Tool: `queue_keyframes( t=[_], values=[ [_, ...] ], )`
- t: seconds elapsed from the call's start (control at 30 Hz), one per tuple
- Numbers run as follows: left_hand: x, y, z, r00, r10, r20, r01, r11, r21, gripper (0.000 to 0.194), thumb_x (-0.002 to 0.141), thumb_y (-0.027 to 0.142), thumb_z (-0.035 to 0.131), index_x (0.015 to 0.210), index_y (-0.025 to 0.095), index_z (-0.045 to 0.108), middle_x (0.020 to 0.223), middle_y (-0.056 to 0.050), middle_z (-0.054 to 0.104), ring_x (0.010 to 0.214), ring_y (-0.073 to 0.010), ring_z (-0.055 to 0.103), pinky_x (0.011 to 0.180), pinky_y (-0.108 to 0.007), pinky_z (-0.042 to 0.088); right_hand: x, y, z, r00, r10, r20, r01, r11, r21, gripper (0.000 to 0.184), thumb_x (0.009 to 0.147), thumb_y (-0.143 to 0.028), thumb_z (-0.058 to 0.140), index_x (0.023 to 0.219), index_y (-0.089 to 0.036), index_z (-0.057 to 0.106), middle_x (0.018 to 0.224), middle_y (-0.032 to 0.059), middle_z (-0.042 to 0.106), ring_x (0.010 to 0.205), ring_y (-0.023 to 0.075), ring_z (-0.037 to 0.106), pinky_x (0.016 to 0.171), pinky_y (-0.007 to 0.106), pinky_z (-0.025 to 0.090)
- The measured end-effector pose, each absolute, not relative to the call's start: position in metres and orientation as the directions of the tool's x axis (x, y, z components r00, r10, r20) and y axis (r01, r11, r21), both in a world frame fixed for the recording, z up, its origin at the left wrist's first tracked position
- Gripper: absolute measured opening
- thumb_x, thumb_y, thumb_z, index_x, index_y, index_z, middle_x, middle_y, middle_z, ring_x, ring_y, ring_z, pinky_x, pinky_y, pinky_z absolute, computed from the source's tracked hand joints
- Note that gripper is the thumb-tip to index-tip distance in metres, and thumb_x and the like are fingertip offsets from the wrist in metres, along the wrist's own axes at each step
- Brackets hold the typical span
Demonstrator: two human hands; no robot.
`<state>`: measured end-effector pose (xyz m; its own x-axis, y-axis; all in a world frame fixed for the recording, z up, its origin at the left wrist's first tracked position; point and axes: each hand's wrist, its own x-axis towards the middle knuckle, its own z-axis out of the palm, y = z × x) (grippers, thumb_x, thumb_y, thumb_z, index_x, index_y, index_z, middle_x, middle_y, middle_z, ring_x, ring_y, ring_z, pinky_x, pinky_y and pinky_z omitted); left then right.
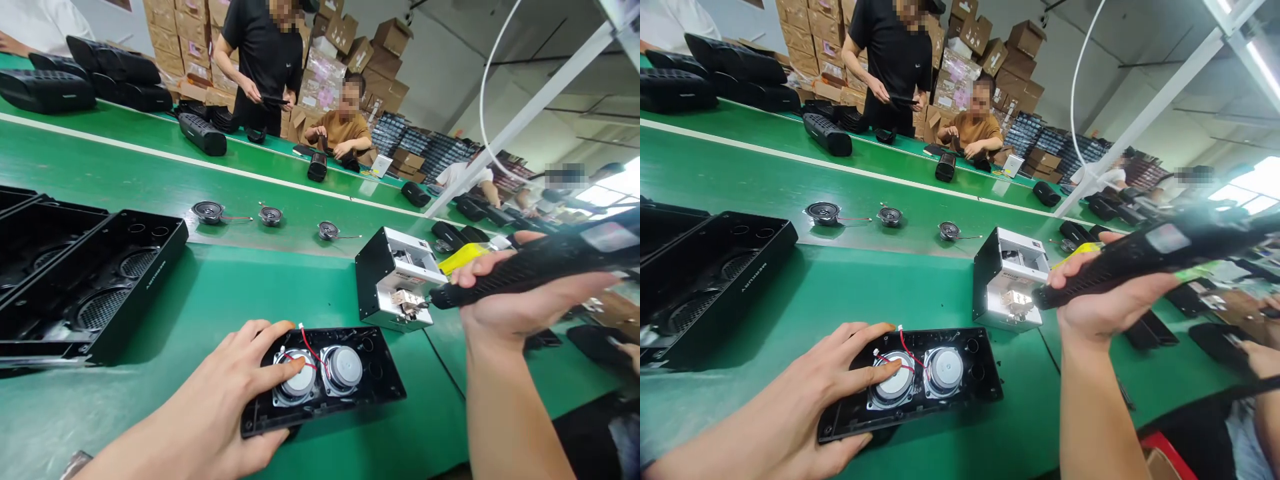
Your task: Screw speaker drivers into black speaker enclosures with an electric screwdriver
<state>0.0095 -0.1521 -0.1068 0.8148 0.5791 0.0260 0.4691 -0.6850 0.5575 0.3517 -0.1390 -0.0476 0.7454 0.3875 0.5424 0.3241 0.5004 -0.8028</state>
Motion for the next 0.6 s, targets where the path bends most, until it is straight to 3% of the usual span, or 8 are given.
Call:
queue_keyframes(
  t=[0.07,0.17,0.4,0.6],
  values=[
    [0.01,-0.152,-0.107,0.808,0.588,0.024,0.482,-0.685,0.547,0.055,0.074,0.02,0.068,0.126,0.037,0.065,0.157,-0.002,0.042,0.13,-0.0337,0.048,0.106,-0.055,0.052,0.351,-0.135,-0.055,0.685,0.383,0.62,0.41,0.5,-0.763,0.083,0.078,-0.098,0.032,0.1,-0.019,0.049,0.048,-0.0064,0.042,0.035,0.0148,0.035,0.029,0.026,0.029],
    [0.01,-0.151,-0.106,0.818,0.576,-0.002,0.489,-0.694,0.529,0.054,0.077,0.021,0.066,0.128,0.038,0.064,0.157,-0.001,0.043,0.131,-0.0333,0.049,0.107,-0.055,0.052,0.358,-0.136,-0.062,0.661,0.415,0.625,0.412,0.495,-0.765,0.081,0.082,-0.096,0.026,0.096,-0.019,0.048,0.048,-0.0062,0.04,0.033,0.0149,0.034,0.029,0.027,0.029],
    [0.004,-0.151,-0.112,0.824,0.566,0.009,0.493,-0.726,0.48,0.059,0.078,0.023,0.067,0.134,0.04,0.061,0.161,0.0,0.04,0.134,-0.0325,0.048,0.109,-0.052,0.053,0.376,-0.144,-0.066,0.632,0.512,0.582,0.361,0.47,-0.806,0.09,0.071,-0.105,0.028,0.1,-0.022,0.048,0.046,-0.0077,0.04,0.031,0.0163,0.032,0.027,0.029,0.029],
    [0.007,-0.151,-0.109,0.826,0.564,0.019,0.489,-0.732,0.475,0.06,0.078,0.024,0.068,0.136,0.04,0.06,0.161,-0.001,0.04,0.136,-0.0338,0.048,0.11,-0.055,0.052,0.375,-0.162,-0.064,0.532,0.564,0.631,0.364,0.521,-0.772,0.09,0.073,-0.103,0.031,0.109,-0.025,0.055,0.043,-0.0082,0.042,0.027,0.0183,0.027,0.02,0.031,0.022]
  ],
)
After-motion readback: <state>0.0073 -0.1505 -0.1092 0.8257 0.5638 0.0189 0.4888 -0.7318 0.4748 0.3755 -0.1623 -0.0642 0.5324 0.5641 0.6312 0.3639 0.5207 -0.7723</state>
